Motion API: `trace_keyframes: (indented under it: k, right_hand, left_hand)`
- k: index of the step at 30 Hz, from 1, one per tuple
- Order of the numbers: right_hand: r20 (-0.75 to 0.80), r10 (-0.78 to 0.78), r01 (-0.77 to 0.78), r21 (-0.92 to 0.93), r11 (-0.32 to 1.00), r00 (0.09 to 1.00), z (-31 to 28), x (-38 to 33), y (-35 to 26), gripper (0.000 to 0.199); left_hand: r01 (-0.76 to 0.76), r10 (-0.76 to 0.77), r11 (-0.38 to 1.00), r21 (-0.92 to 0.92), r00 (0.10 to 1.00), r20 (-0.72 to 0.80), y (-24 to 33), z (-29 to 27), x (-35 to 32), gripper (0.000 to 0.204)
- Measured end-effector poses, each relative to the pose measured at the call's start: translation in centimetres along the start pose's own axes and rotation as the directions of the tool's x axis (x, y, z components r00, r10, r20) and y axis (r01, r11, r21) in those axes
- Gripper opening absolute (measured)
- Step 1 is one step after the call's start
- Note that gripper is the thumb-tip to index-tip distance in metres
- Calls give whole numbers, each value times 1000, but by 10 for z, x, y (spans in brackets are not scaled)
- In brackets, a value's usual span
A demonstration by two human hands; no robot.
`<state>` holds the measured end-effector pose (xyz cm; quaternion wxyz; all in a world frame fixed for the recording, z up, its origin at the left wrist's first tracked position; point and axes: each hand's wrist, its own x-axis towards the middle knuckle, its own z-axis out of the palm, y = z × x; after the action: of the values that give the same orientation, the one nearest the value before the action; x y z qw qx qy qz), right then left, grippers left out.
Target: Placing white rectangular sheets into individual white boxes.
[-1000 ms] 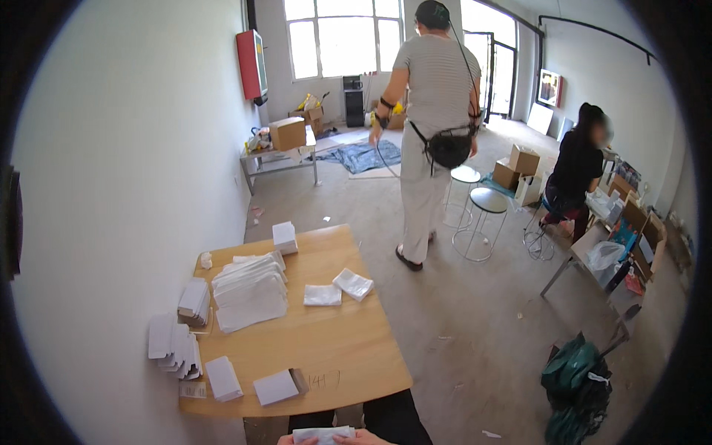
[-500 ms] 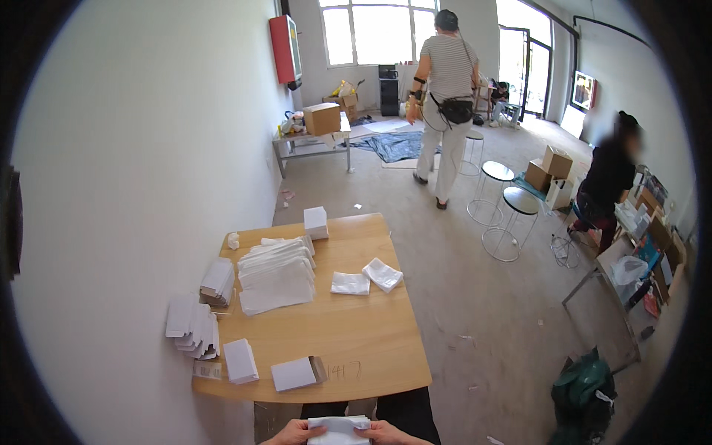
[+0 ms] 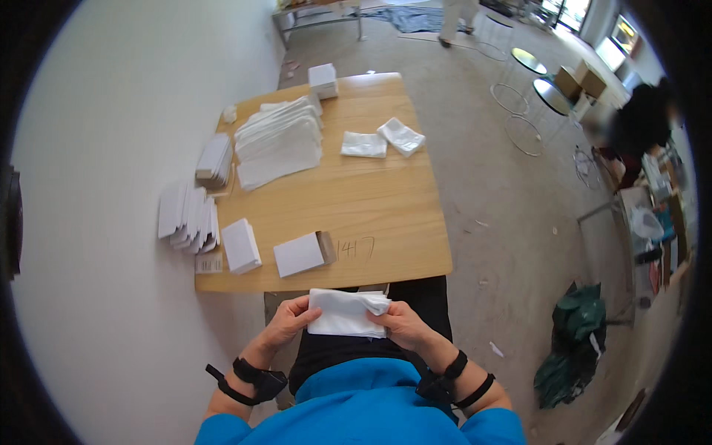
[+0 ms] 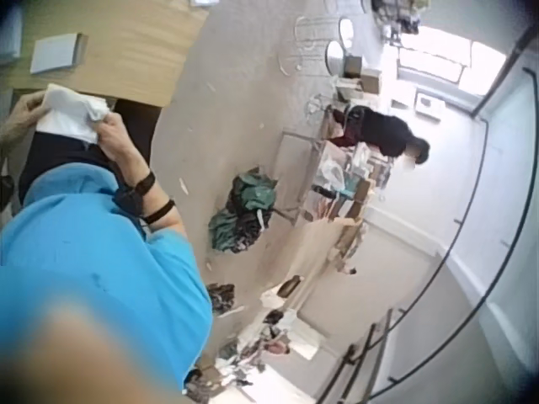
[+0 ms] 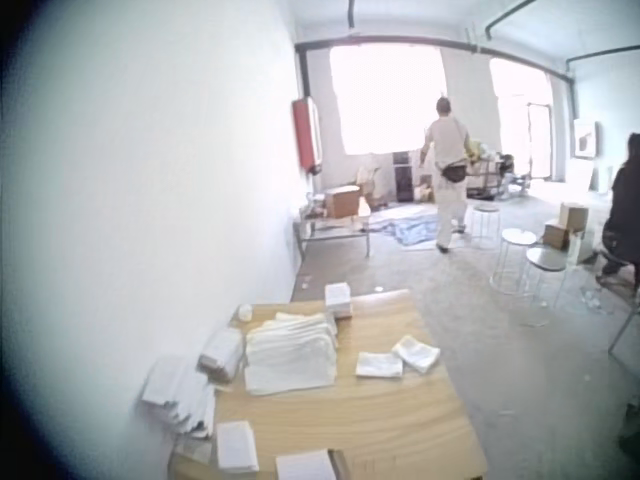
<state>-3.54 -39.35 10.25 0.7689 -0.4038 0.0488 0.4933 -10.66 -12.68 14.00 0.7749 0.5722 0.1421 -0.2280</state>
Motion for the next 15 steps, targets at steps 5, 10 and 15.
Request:
trace_keyframes:
  k: [5,10,15]
  right_hand:
    - [37,-120,108,237,965,992,1,-3,14,37]
    - [-30,-172,174,254,951,985,22,-6,25,40]
    - [-195,-186,227,215,950,963,25,2,36,33]
  left_hand:
    - [-182,175,982,43,976,128,15,26,-17,77]
    - [-222,233,936,272,972,-7,-10,72,-20,87]
    - [-222,115,909,-354,947,-299,-28,94,12,58]
